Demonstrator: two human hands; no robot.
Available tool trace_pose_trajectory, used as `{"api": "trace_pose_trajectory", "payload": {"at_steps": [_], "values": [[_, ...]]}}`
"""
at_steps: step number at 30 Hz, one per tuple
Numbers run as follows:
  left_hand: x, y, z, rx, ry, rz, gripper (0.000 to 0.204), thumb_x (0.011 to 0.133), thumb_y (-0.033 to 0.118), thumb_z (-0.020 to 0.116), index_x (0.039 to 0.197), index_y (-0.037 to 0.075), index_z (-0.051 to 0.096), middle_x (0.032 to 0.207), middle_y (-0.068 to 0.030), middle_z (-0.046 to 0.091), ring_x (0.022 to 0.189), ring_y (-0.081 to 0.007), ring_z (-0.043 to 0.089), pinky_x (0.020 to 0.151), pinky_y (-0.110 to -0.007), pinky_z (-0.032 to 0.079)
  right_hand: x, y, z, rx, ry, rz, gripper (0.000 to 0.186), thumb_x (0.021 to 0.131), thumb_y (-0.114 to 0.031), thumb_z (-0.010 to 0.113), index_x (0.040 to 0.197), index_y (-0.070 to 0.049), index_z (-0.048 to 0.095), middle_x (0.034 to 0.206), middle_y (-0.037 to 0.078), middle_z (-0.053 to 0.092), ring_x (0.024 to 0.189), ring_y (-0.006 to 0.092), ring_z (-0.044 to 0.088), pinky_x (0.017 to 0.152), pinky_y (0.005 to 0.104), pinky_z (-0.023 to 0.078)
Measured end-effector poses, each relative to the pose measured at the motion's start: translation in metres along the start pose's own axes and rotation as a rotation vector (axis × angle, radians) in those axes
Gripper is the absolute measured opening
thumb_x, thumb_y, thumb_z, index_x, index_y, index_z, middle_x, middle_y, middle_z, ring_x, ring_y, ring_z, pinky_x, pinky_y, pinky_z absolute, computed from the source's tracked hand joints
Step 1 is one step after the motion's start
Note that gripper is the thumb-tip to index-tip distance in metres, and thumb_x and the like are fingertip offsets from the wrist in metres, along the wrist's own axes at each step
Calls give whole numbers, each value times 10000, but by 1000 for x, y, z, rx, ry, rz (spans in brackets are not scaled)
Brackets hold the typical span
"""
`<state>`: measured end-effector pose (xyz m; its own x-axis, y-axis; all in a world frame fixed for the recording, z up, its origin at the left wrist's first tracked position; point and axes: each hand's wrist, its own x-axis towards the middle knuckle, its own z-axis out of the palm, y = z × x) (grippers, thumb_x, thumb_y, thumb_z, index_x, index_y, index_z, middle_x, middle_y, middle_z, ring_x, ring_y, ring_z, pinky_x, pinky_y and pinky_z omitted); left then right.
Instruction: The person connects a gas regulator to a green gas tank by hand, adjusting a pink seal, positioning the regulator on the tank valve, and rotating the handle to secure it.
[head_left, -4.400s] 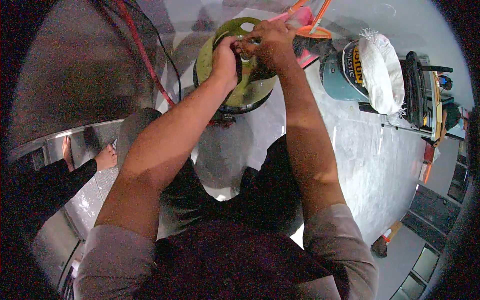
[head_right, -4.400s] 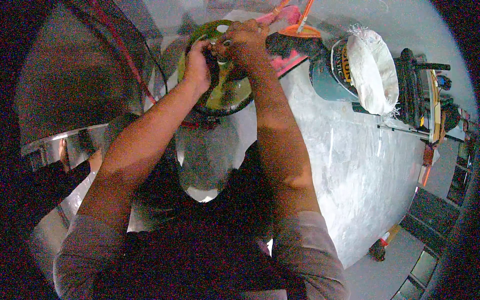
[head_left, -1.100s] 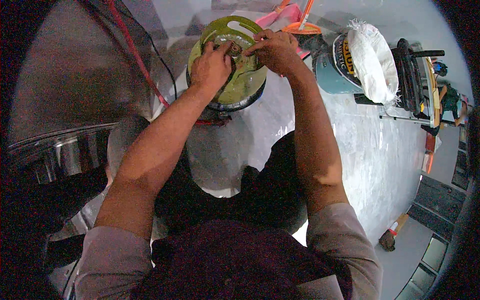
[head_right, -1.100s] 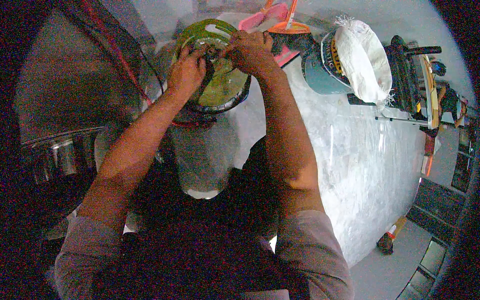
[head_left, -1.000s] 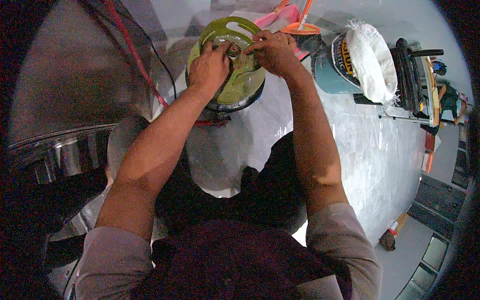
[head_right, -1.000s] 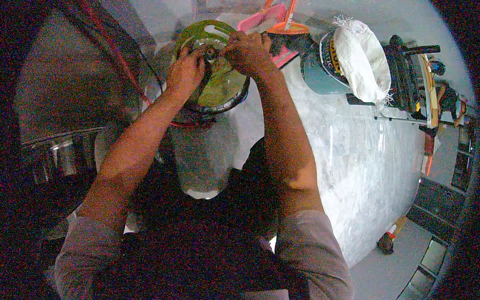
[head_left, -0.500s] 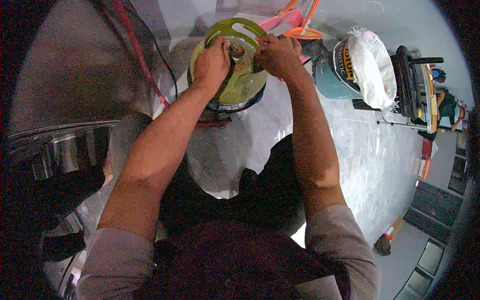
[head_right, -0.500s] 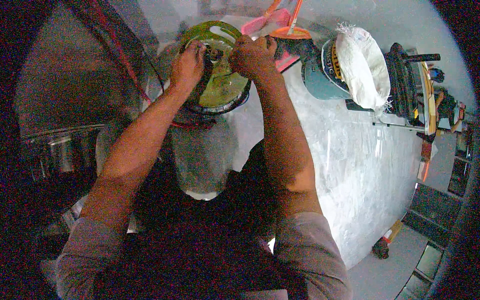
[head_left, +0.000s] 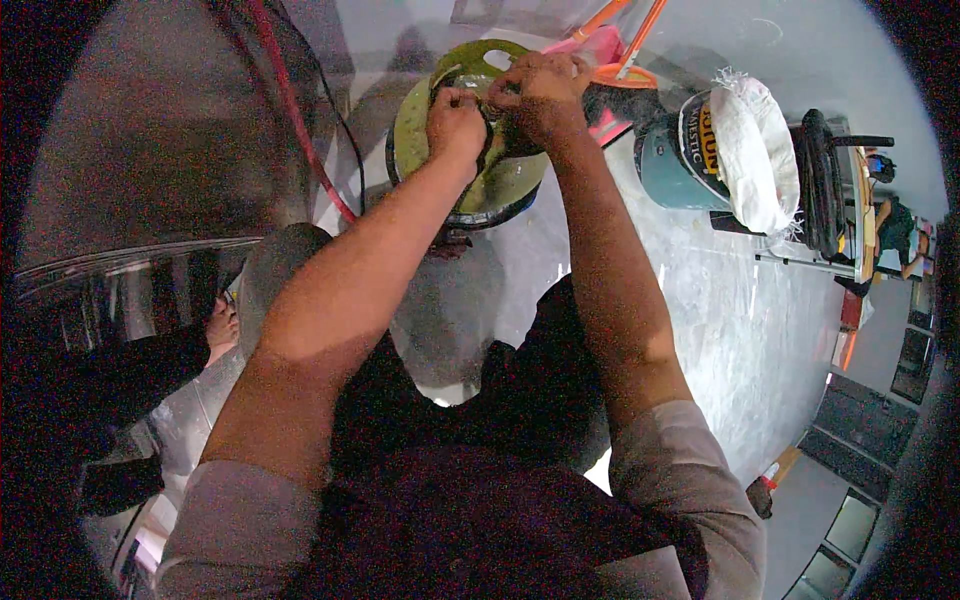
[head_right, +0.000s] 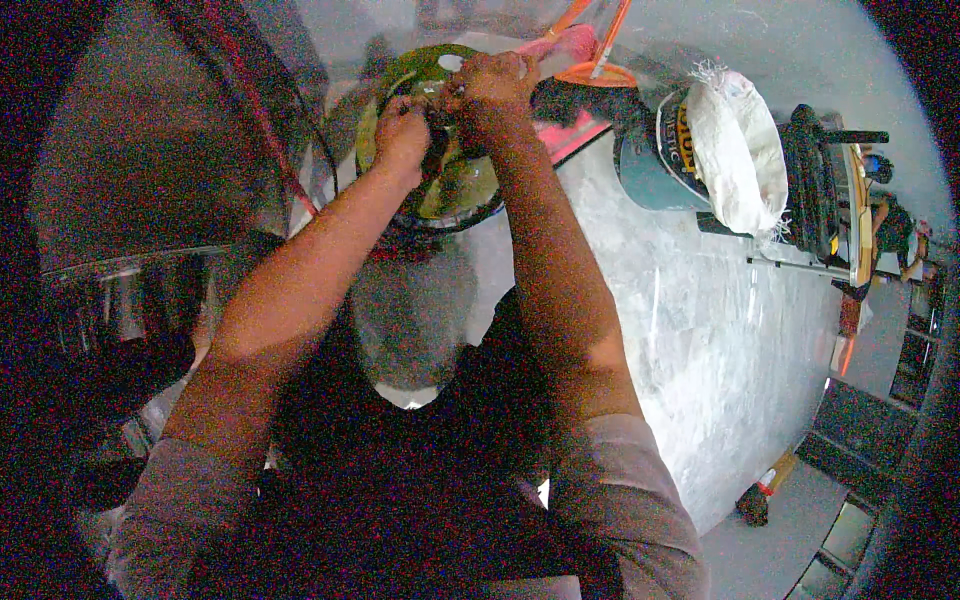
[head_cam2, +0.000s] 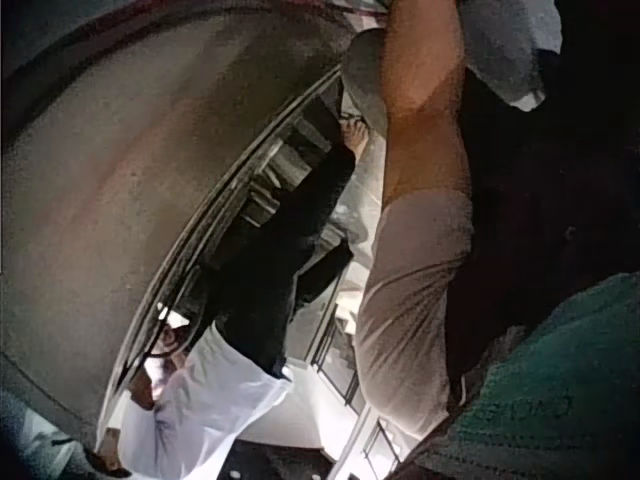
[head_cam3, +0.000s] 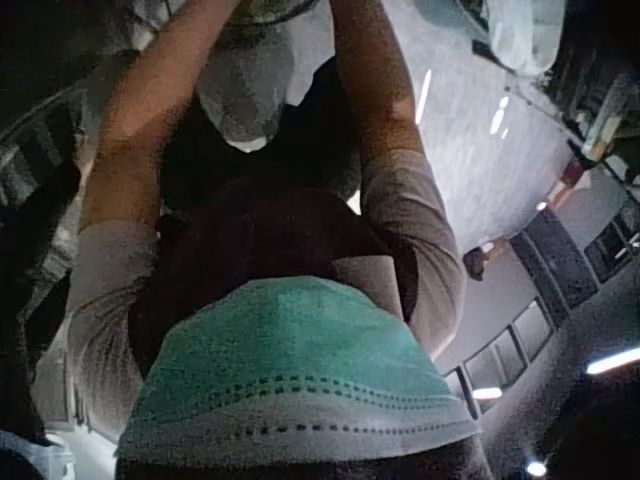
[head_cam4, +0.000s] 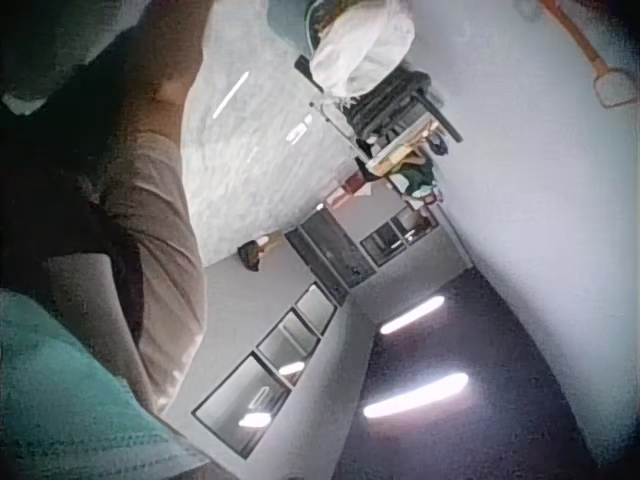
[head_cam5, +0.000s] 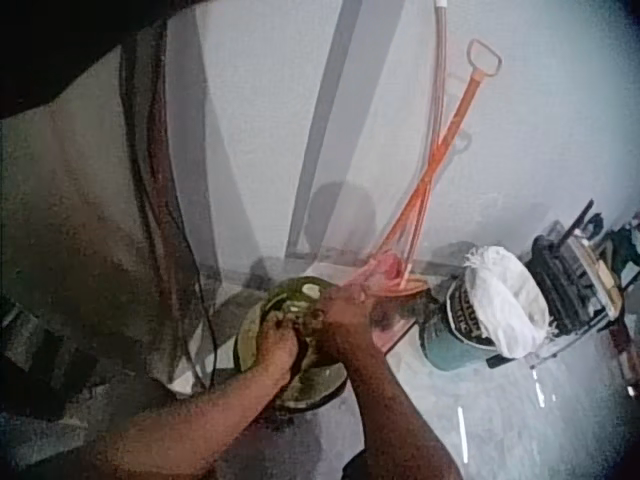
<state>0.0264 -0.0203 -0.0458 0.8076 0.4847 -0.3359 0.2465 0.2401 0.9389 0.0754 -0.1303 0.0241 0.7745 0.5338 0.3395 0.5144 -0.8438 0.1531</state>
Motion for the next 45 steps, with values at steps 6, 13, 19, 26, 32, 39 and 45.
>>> {"api": "trace_pose_trajectory", "payload": {"at_steps": [6, 13, 19, 26, 32, 39, 45], "values": [[-2, 2, 1, -302, -47, -127, 110, 933, 179, 504, 975, 83, 538, 1004, -153, 598, 903, -272, 570, 761, -419, 464, 8, -7, 5, 39, -215, 29, 228, 713, -465, 659, 854, -303, 737, 1105, -69, 615, 1111, 239, 477, 989, 558, 216], [5, 2, -7, -454, -253, -172, 115, 916, 134, 460, 996, 79, 522, 982, -103, 576, 899, -237, 552, 791, -393, 444, 16, -13, -5, 181, -210, 86, 224, 657, -481, 705, 792, -306, 738, 1070, -56, 628, 1129, 267, 476, 1013, 534, 224], [10, -4, -6, -230, -165, -72, 171, 926, 133, 438, 1051, 98, 549, 927, -87, 613, 793, -223, 594, 666, -389, 521, 19, -20, 0, 128, -230, 123, 211, 684, -467, 711, 815, -305, 740, 1072, -31, 637, 1111, 276, 514, 1013, 515, 249], [9, -2, -6, -108, -94, -41, 134, 915, 155, 495, 978, 48, 547, 957, -118, 604, 907, -270, 570, 813, -397, 437, 21, -22, 4, 95, -264, 166, 168, 702, -404, 711, 800, -269, 732, 1071, 5, 636, 1118, 268, 512, 1007, 517, 260], [7, 16, -18, -428, -351, -172, 165, 892, 153, 503, 1000, 50, 574, 940, -79, 612, 898, -224, 563, 786, -354, 436, 14, -12, -5, 125, -51, 111, 211, 710, -409, 699, 840, -245, 728, 1075, -17, 618, 1094, 273, 490, 980, 520, 272], [-12, 29, -26, -154, -347, 26, 161, 879, 198, 541, 900, 52, 607, 912, -56, 612, 862, -182, 552, 802, -301, 418, 10, 1, -2, 183, -20, -45, 239, 743, -439, 671, 914, -279, 718, 1076, -49, 605, 1093, 271, 480, 970, 525, 280], [0, 21, -27, -29, -351, 141, 191, 884, 219, 543, 912, 41, 608, 883, -73, 616, 861, -184, 558, 817, -313, 421, 11, 6, 4, 176, -136, -100, 205, 777, -422, 652, 941, -317, 717, 1061, -41, 594, 1097, 262, 472, 964, 503, 310]]}}
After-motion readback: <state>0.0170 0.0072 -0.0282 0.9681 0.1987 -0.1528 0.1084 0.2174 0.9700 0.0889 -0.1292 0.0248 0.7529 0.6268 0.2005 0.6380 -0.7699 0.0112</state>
